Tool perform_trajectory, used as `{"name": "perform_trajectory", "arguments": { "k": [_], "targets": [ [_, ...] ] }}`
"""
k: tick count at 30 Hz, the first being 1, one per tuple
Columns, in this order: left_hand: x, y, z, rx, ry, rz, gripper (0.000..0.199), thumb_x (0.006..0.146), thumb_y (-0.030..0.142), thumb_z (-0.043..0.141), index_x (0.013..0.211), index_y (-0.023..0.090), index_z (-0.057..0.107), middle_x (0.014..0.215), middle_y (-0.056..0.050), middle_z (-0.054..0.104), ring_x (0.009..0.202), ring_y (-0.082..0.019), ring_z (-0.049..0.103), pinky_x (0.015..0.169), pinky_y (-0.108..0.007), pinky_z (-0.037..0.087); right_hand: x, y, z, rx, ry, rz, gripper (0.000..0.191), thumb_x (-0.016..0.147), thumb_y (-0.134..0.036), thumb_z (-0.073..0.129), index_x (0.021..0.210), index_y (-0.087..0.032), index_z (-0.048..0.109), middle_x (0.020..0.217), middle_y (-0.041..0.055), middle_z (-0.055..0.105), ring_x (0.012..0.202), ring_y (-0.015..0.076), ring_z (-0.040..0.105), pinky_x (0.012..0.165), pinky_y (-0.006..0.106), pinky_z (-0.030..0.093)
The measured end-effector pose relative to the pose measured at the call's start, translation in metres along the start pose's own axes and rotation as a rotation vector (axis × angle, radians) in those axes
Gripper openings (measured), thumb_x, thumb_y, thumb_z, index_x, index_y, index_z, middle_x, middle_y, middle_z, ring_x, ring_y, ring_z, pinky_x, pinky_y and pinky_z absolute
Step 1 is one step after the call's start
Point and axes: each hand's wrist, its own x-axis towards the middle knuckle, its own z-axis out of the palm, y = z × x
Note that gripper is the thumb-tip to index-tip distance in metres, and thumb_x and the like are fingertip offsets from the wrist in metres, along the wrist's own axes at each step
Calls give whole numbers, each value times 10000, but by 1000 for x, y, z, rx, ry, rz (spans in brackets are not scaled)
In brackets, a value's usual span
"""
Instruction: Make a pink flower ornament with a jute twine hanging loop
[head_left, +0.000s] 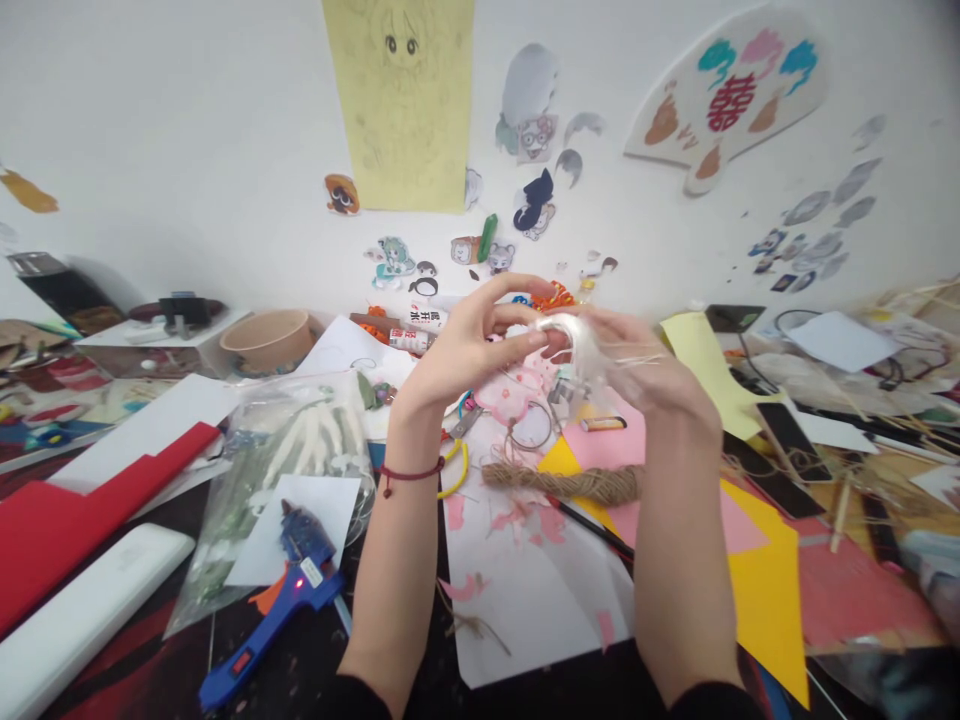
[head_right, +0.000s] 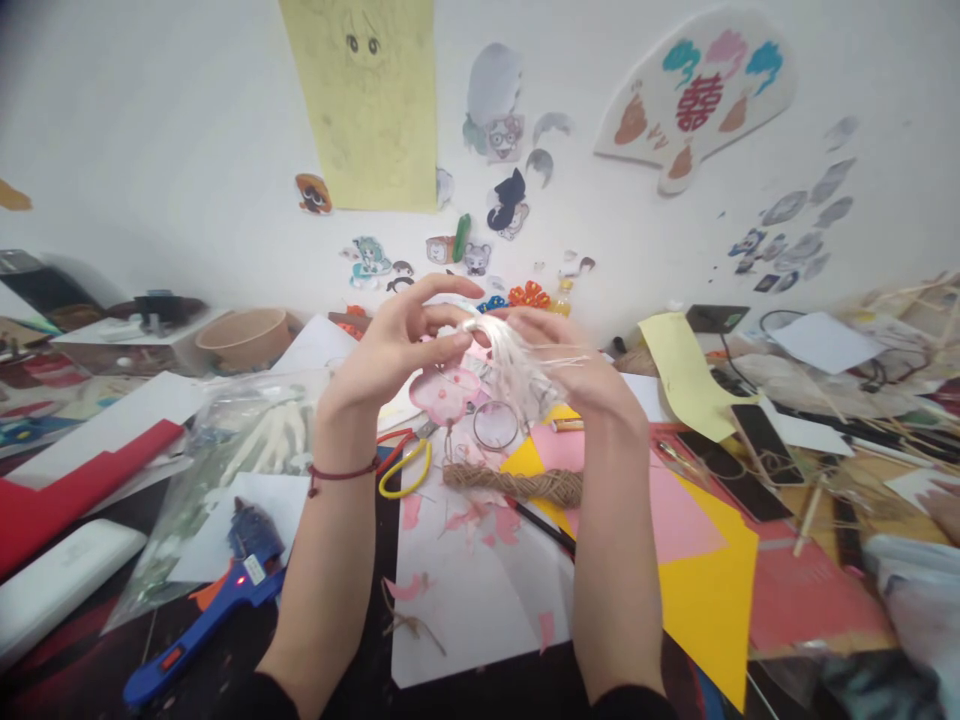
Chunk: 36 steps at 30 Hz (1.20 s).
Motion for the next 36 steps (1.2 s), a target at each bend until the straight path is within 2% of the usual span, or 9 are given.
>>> {"name": "perform_trajectory", "arguments": {
  "k": [5, 8, 12, 17, 21, 24, 26, 29, 36],
  "targets": [
    [-1, 0, 3, 96, -136, -13, 429, 841, 197, 721, 1223, 199, 526, 1015, -41, 670, 986, -169, 700, 783, -247, 549, -6, -10, 9, 7, 75, 34, 515, 883, -682, 613, 1073, -227, 763, 988, 76, 767, 906, 225, 728, 756, 319, 569],
    [1, -4, 7, 167, -112, -35, 466, 805, 111, 684, 1222, 204, 498, 992, -9, 629, 821, -119, 680, 708, -235, 536, -10, -20, 25, -227, 40, 87, 484, 822, -557, 762, 1150, -202, 750, 787, 50, 753, 759, 216, 710, 649, 296, 525],
    [4, -12, 10, 329, -87, -58, 474, 810, 106, 660, 1241, 212, 492, 951, 17, 614, 687, -92, 615, 644, -244, 486, -12, -26, 35, -504, 206, 123, 412, 854, -435, 738, 1177, -181, 772, 575, 15, 687, 585, 189, 661, 535, 272, 422],
    [7, -20, 8, 486, -54, 67, 588, 773, 155, 744, 1303, 212, 496, 1321, -85, 614, 1153, -200, 611, 892, -295, 495, -11, -25, 30, -572, 408, 46, 211, 853, -326, 722, 765, -152, 802, 521, 19, 656, 498, 148, 601, 512, 273, 422],
    [7, -23, 5, 540, -20, 60, 710, 748, 213, 785, 1384, 207, 470, 1477, -131, 542, 1304, -260, 555, 1019, -362, 469, -10, -23, 23, -299, 446, 38, 247, 827, -391, 767, 729, -165, 771, 585, 36, 700, 510, 146, 640, 496, 255, 480],
    [9, -23, 9, 569, -64, -61, 548, 785, 332, 779, 1267, 179, 567, 1336, -125, 645, 1182, -258, 621, 960, -369, 478, -9, -22, 19, -153, 492, -6, 249, 796, -398, 807, 713, -167, 769, 589, 39, 711, 490, 136, 650, 481, 236, 514],
    [10, -23, 16, 635, -67, -128, 280, 834, 373, 726, 980, 155, 628, 1027, -74, 711, 928, -205, 645, 797, -326, 465, -10, -22, 19, -127, 544, -52, 234, 788, -382, 821, 703, -169, 771, 579, 35, 709, 484, 132, 656, 483, 227, 533],
    [14, -24, 24, 702, -26, -121, 341, 889, 363, 653, 657, 177, 486, 666, 16, 551, 655, -128, 486, 635, -292, 341, -11, -24, 19, -96, 580, -109, 210, 791, -361, 829, 711, -174, 776, 577, 30, 708, 488, 137, 670, 496, 229, 561],
    [19, -27, 30, 830, 76, 32, 271, 916, 197, 544, 646, 174, 558, 614, 27, 525, 625, -121, 460, 647, -288, 316, -15, -29, 20, -91, 666, -186, 179, 820, -324, 812, 729, -175, 773, 585, 10, 696, 467, 121, 647, 501, 230, 572]
  ]
}}
